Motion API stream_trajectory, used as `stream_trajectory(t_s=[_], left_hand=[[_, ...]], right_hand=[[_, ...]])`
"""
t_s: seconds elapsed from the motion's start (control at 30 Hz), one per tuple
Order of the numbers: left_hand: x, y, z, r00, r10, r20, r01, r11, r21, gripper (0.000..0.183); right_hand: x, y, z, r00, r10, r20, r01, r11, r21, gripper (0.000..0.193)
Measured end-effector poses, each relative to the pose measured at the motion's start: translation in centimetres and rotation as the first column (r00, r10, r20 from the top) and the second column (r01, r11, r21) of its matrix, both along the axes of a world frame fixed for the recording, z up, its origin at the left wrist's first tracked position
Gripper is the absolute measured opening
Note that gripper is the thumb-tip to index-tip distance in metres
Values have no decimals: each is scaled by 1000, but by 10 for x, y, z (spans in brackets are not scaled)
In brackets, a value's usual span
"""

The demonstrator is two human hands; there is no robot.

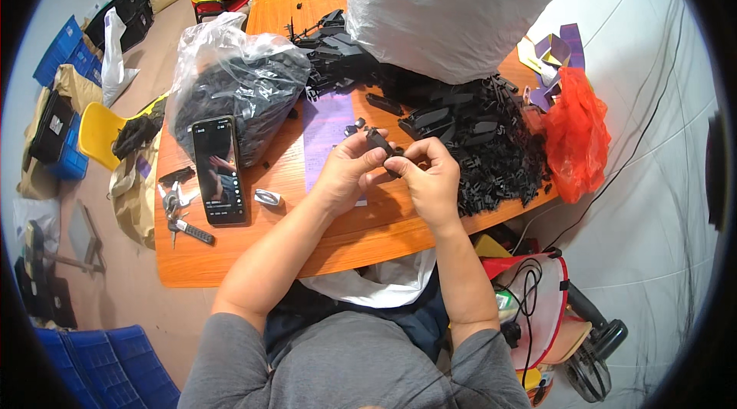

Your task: The person assembles small black plastic components by hand at a workstation.

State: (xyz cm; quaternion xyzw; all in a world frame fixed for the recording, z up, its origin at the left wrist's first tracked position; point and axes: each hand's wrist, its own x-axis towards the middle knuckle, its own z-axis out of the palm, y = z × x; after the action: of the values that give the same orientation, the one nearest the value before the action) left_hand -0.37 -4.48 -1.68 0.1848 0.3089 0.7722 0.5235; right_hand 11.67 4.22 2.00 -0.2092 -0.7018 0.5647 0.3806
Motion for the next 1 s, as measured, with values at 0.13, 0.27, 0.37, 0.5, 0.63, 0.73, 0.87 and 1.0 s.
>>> stream_trajectory(t_s=[0.13, 0.27, 0.37, 0.5, 0.63, 0.73, 0.87, 1.0], left_hand=[[-3, 0, -6, 1000, 19, -13, -19, 1000, 18, 37], [-1, -3, 2, 999, 46, 13, -46, 999, 12, 35], [-1, -2, 1, 998, 57, -15, -57, 998, 39, 35], [-3, -4, -3, 995, 85, -51, -84, 996, 15, 36], [-4, 0, -7, 984, 77, -159, -86, 995, -45, 36], [-2, 0, -3, 989, 54, -140, -62, 997, -56, 37], [3, -3, 3, 989, 24, -145, -34, 998, -62, 37], [10, -7, 6, 953, 53, -299, -68, 997, -38, 36]], right_hand=[[-2, -5, 0, 996, -81, 34, 67, 951, 302, 10], [4, -9, -3, 993, -107, -42, 114, 888, 446, 10], [4, -13, -4, 990, -123, -67, 140, 884, 445, 10], [0, -10, -3, 994, -107, -32, 110, 880, 463, 8], [3, 1, 1, 998, -14, 60, -15, 885, 465, 8], [9, 3, 6, 996, 56, 74, -74, 961, 268, 7], [15, 6, 14, 979, 116, 166, -106, 992, -68, 7], [17, 8, 17, 939, 86, 332, -136, 982, 131, 7]])
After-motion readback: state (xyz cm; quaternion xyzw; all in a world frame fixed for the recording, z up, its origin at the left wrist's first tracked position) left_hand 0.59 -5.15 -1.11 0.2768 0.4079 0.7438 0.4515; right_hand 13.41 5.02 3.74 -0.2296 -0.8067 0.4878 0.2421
